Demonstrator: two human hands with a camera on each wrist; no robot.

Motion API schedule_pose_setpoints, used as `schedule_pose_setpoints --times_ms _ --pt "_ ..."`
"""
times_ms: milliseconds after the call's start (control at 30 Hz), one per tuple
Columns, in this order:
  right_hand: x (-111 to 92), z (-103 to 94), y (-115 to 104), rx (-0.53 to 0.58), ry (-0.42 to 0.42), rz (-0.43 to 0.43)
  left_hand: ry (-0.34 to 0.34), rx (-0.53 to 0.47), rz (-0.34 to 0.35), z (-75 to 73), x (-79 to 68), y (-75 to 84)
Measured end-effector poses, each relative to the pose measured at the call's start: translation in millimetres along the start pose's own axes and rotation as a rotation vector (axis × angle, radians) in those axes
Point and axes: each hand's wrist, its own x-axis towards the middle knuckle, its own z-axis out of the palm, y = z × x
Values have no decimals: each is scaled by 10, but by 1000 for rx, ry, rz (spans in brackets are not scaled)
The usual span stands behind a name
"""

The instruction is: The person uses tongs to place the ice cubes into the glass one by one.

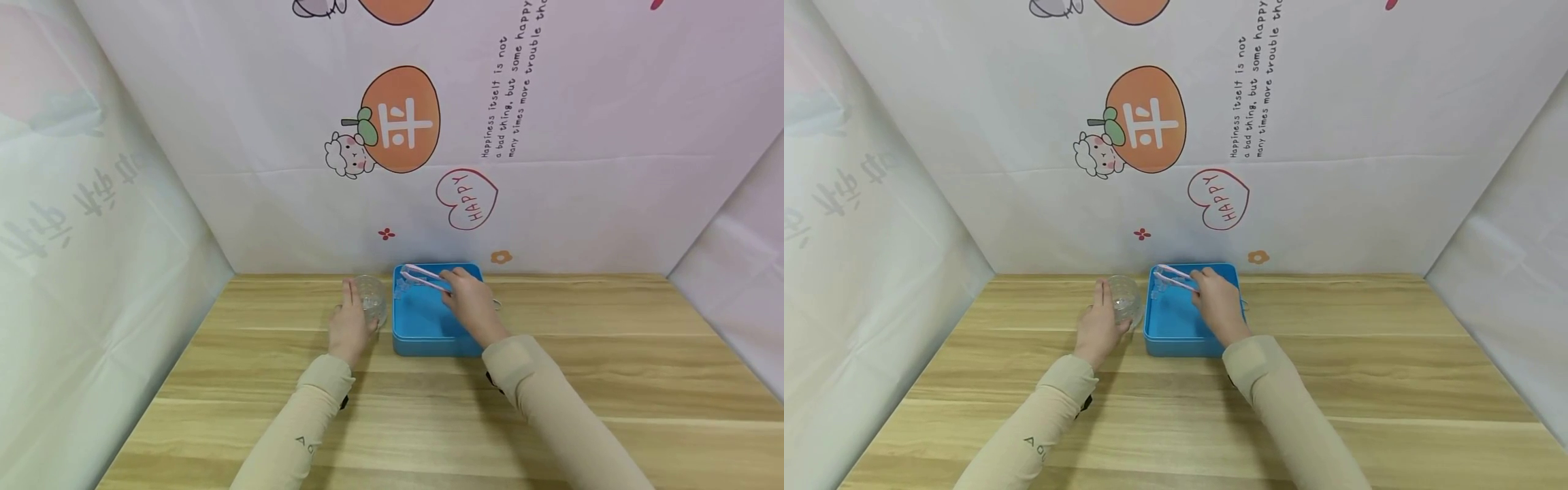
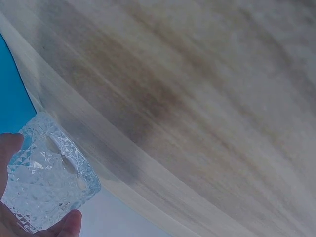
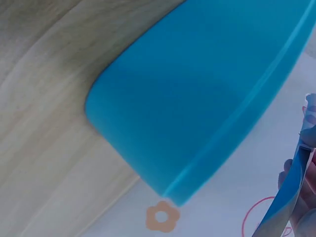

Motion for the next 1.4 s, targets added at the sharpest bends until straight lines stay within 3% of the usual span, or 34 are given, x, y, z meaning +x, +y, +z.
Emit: schedule_pose_setpoints --times_ms 167,500,900,1400 --pt "10 -33 -112 7 14 -36 13 10 11 0 -8 -11" --pt "-10 5 -316 39 -48 -63 9 14 11 -1 -17 -21" --pt "-39 77 -400 3 -66 -137 -8 12 6 8 -10 -34" --pt "-54 103 -429 6 -69 -146 -11 10 18 13 -10 -36"
